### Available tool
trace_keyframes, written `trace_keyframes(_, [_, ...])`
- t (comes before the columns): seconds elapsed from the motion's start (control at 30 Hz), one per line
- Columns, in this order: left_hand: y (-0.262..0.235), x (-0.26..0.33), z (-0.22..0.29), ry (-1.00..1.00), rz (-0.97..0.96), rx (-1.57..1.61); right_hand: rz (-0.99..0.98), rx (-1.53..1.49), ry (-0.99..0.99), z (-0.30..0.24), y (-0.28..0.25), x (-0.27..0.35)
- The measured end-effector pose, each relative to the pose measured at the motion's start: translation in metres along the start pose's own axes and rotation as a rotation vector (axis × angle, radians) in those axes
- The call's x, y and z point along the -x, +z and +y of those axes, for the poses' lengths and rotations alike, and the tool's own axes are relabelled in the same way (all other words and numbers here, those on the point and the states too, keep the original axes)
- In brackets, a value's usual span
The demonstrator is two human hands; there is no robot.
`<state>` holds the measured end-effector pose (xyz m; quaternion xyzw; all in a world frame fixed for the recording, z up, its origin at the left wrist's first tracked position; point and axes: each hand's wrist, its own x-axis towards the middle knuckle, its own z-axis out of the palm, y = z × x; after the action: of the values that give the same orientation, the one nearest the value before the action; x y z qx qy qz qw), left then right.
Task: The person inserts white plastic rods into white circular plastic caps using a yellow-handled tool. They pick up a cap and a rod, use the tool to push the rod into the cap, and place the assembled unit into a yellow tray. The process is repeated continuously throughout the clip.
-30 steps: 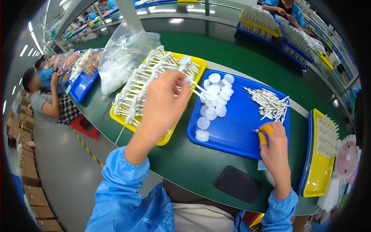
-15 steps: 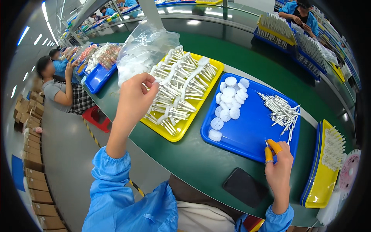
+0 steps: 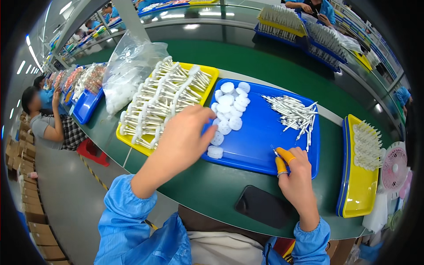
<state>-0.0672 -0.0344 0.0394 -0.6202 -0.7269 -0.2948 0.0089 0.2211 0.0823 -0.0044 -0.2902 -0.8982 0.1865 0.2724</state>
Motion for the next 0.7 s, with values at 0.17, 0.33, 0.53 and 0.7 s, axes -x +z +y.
trace_keyframes(0.17, [0.005,-0.007,0.018,0.021,-0.385,-0.126,-0.018,0.012,-0.039,0.009,0.003,0.002])
trace_keyframes(0.33, [-0.010,0.001,0.012,0.030,-0.549,-0.007,-0.019,0.019,-0.050,0.004,-0.001,0.003])
trace_keyframes(0.53, [-0.004,-0.010,0.011,-0.086,-0.553,0.161,-0.003,0.026,-0.063,0.004,-0.001,0.002])
trace_keyframes(0.7, [0.008,-0.019,0.015,-0.190,-0.316,0.235,0.018,-0.039,-0.069,0.005,-0.004,0.002])
